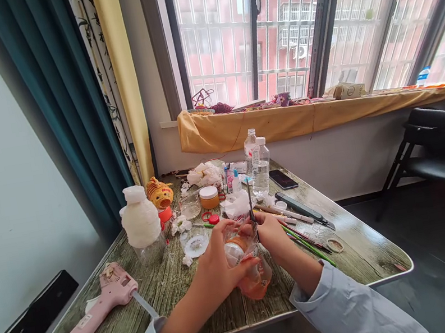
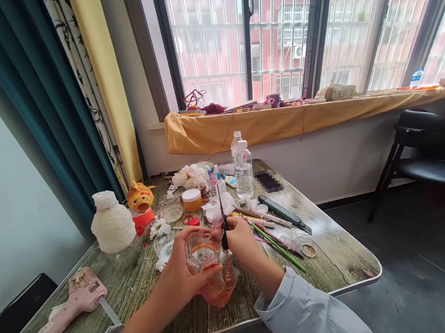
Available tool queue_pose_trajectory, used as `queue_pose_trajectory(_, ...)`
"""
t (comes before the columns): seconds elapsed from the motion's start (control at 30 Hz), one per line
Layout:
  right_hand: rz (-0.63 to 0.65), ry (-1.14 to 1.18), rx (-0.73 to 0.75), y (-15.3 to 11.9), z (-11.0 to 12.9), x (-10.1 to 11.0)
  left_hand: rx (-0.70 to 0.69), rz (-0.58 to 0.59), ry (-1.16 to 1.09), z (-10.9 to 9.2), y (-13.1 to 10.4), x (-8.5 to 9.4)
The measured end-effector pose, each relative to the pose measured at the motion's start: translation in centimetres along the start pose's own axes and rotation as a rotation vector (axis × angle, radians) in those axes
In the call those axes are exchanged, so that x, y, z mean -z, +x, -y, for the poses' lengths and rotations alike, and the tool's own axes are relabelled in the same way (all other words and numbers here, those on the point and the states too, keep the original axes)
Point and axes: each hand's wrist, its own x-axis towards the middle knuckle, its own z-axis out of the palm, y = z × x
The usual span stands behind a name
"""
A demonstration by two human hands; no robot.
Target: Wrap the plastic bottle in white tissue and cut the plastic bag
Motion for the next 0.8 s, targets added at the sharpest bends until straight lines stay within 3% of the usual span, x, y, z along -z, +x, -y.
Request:
queue_pose_trajectory(0.27,0.05,-0.007,0.25,-0.7,0.7,-0.2,-0.043,-0.018,-0.2,-0.7,0.6,1.6)
queue_pose_trajectory(0.43,0.053,-0.05,0.398,-1.1,0.8,-0.3,0.151,-0.042,-0.586,-1.0,1.1,2.5)
queue_pose_trajectory(0.53,0.018,-0.107,0.478,-1.3,0.5,-0.2,0.227,-0.018,-0.689,-0.9,1.2,2.6)
queue_pose_trajectory(0.63,-0.028,-0.135,0.501,-1.3,0.2,-0.2,0.237,-0.04,-0.696,-1.1,1.1,2.4)
queue_pose_trajectory(0.8,-0.094,-0.087,0.415,-0.8,-0.1,-0.4,0.167,-0.089,-0.551,-1.8,1.0,1.7)
